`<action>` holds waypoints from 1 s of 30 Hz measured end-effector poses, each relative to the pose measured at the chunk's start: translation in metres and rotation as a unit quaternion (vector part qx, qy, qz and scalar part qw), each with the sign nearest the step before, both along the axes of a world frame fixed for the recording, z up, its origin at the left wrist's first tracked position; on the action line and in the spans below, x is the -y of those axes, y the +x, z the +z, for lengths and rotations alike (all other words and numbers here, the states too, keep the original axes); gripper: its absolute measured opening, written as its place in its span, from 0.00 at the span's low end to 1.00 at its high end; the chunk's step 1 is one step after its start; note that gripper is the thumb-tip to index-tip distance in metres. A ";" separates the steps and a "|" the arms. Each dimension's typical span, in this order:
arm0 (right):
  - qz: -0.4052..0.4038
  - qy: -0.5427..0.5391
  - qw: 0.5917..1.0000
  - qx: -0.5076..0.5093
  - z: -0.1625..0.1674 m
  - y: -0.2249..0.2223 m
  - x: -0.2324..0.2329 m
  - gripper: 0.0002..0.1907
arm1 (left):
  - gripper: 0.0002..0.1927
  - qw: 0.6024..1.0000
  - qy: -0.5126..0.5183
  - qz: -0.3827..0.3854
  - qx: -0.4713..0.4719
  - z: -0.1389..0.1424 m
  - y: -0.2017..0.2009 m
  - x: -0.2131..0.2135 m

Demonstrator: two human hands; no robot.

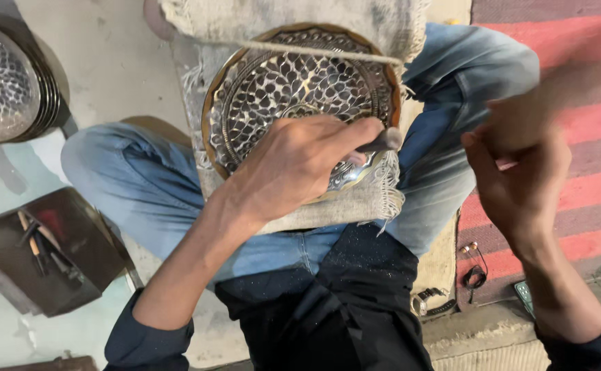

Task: The person sits cross-legged on the floor with a decorative brass plate lashed to a cloth-covered cushion on their lap. They hold a punch against the plate's patterned surface with one hand and repeatedly strike the punch with a wooden mallet in the other hand, repositioning the punch across the design to emboss the metal.

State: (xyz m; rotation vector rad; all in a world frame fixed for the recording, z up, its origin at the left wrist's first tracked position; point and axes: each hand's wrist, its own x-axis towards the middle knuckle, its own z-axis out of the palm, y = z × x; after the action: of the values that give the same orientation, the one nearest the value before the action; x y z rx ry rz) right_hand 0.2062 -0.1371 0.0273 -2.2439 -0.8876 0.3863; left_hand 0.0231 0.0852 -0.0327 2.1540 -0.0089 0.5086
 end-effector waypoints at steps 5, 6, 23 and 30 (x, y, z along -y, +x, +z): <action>0.086 -0.038 0.980 0.176 -0.001 -0.002 0.003 0.13 | 0.20 1.000 -0.012 -0.012 0.010 0.003 0.003 -0.002; 0.088 -0.047 0.978 0.181 -0.001 -0.002 0.002 0.14 | 0.20 1.000 -0.012 -0.007 -0.003 0.006 0.003 -0.003; 0.038 -0.015 0.999 -0.009 0.017 0.052 0.027 0.23 | 0.19 0.979 -0.151 0.133 -0.018 0.026 -0.006 0.022; 0.134 -0.024 0.986 0.100 0.036 0.043 -0.001 0.20 | 0.18 0.979 -0.100 0.176 0.001 0.025 -0.008 0.029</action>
State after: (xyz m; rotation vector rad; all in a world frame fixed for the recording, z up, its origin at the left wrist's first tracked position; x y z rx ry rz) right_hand 0.2496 -0.1357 0.0636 -2.2406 -1.3047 0.3099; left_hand 0.0148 0.0565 -0.0075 1.9619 0.4123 0.6841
